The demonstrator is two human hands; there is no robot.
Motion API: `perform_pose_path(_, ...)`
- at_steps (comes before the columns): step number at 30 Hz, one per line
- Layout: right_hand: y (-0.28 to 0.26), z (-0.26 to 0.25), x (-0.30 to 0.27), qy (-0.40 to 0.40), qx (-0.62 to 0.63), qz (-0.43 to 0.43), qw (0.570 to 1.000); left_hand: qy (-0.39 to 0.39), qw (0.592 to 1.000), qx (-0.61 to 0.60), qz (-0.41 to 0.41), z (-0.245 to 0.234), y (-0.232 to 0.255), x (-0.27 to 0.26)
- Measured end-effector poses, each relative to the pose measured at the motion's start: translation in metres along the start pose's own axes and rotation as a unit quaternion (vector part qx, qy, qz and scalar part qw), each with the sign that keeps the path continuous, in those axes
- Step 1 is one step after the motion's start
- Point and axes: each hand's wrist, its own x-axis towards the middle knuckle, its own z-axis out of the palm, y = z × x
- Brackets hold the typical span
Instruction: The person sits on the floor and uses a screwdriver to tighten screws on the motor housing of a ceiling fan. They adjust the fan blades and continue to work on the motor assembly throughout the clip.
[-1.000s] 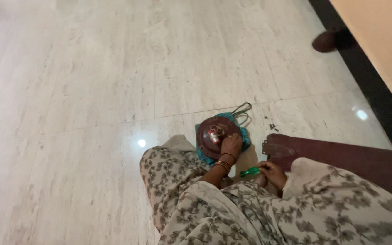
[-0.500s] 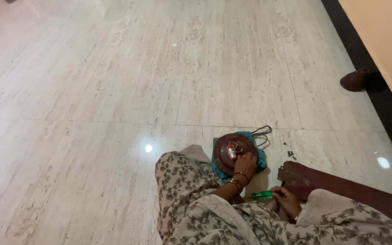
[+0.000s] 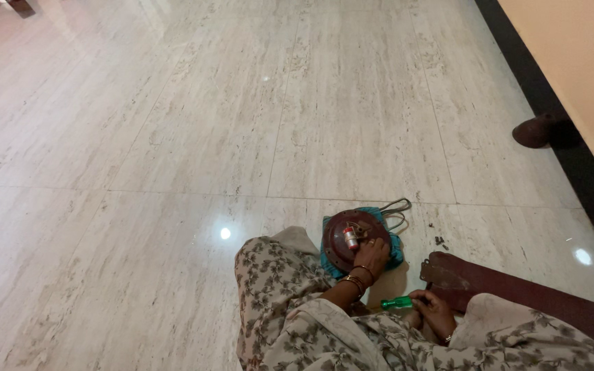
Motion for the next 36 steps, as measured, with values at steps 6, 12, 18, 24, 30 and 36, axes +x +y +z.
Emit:
perform_pose_path(6, 0.005, 0.001, -0.004, 0.024, 0.044, 0.046, 0.998, -0.029, 0.998, 0.038, 0.037, 0.007, -0.007, 0.004)
perform_pose_path(12, 0.003, 0.001, 0.0, 0.01, 0.015, 0.01, 1.0, -0.014, 0.999, 0.049, 0.012, 0.007, -0.005, 0.008)
perform_pose_path(18, 0.008, 0.0, -0.003, 0.033, 0.013, 0.038, 0.999, -0.05, 0.996, 0.077, -0.003, 0.009, 0.0, 0.007)
perform_pose_path(24, 0.0, 0.002, -0.001, 0.017, 0.003, 0.07, 0.997, -0.05, 0.998, 0.035, 0.011, -0.007, -0.001, 0.005)
perform_pose_path(30, 0.004, 0.0, -0.003, 0.018, 0.05, 0.049, 0.997, -0.087, 0.994, 0.059, -0.019, 0.002, 0.004, 0.012)
perform_pose_path(36, 0.02, -0.002, 0.004, 0.017, 0.022, -0.023, 0.999, -0.056, 0.998, 0.043, 0.001, 0.005, -0.002, 0.009)
